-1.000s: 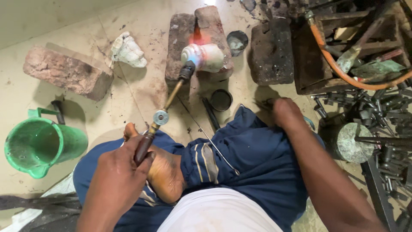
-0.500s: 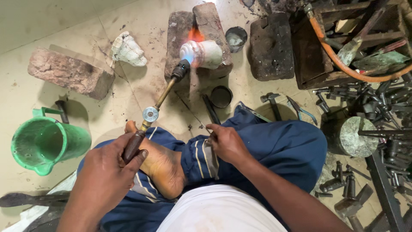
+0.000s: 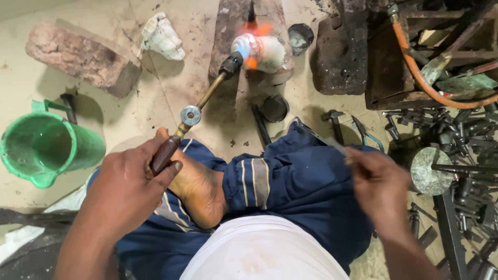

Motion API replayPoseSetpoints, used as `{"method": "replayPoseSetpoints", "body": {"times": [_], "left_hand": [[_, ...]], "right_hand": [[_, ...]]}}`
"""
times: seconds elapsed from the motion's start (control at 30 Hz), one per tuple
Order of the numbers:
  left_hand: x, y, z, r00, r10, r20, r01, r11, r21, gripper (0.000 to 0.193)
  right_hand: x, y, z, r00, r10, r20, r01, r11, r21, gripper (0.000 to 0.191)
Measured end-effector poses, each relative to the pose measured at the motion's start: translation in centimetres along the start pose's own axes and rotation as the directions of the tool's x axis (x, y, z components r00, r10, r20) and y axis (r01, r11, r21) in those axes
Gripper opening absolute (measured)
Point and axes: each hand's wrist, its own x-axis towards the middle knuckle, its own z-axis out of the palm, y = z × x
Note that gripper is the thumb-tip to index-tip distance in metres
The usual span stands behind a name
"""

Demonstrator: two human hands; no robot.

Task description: The person uses a blowtorch to heat a white ceramic object resting on bricks. They hold the torch in one hand and a metal rod in the other, applying heat to the object's surface and occasionally touching it with the rod.

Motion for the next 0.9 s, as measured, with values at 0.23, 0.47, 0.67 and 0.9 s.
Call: {"method": "replayPoseSetpoints", "body": {"times": [0.23, 0.47, 0.67, 0.9], "left_hand": [[0.3, -0.3, 0.1, 0.999, 0.038, 0.0, -0.037, 0.998, -0.058, 0.041], [0.2, -0.3, 0.1, 0.999, 0.017, 0.032, -0.016, 0.999, -0.041, 0.04], [0.2, 0.0, -0.1, 0.999, -0.023, 0.048, 0.025, 0.999, -0.04, 0.042], [0.4, -0.1, -0.1, 0.999, -0.003, 0.037, 0.005, 0.998, -0.057, 0.047]], "right_hand": [[3.6, -0.8, -4.0, 0.927, -0.324, -0.19, 0.261, 0.919, -0.296, 0.013], [7.2, -2.2, -4.2, 0.884, -0.426, -0.195, 0.311, 0.845, -0.436, 0.01], [9.6, -1.2, -3.4, 0.926, -0.357, -0.122, 0.242, 0.811, -0.533, 0.015], [10.7, -1.9, -2.9, 0.942, -0.304, -0.144, 0.25, 0.919, -0.305, 0.024]]}}
